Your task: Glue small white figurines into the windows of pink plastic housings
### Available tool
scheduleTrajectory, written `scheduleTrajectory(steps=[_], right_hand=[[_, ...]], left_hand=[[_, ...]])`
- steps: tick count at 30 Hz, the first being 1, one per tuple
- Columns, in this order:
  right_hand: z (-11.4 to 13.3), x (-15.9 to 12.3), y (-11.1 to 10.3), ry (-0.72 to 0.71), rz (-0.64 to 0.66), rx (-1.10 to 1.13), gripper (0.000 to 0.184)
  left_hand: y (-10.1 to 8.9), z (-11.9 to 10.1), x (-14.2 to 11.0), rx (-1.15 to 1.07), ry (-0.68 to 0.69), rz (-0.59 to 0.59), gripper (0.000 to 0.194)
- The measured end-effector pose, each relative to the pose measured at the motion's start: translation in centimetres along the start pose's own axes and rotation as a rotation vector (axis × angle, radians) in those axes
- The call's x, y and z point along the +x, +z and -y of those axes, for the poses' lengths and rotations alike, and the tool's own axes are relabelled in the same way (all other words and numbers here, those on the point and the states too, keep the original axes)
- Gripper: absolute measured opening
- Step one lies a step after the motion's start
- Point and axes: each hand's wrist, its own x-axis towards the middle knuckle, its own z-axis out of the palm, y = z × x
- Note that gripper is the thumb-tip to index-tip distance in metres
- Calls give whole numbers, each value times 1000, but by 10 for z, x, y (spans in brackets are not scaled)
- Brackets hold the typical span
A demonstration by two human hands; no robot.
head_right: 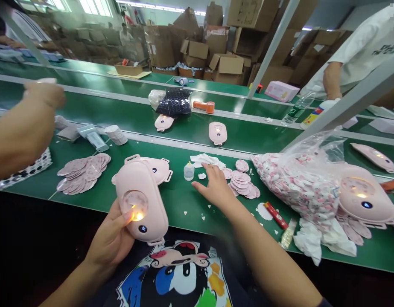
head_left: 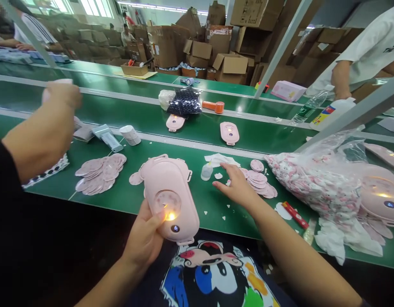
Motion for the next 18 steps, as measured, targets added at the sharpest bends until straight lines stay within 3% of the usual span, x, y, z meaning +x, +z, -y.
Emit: scheduleTrajectory(steps=[6, 12, 15, 18], right_hand=[[18, 21, 17, -41, 2, 131, 77], [24, 32, 27, -60, -16, 314, 42], [26, 16, 9, -139, -76, 442, 37], [28, -20, -31, -310, -101, 561, 36]], left_hand=[[8, 4, -2, -10, 7, 95, 44], [3, 11, -2, 32, 95, 163, 45], [1, 8, -6, 105, 162, 215, 49], [1, 2, -11, 219, 238, 241, 53]])
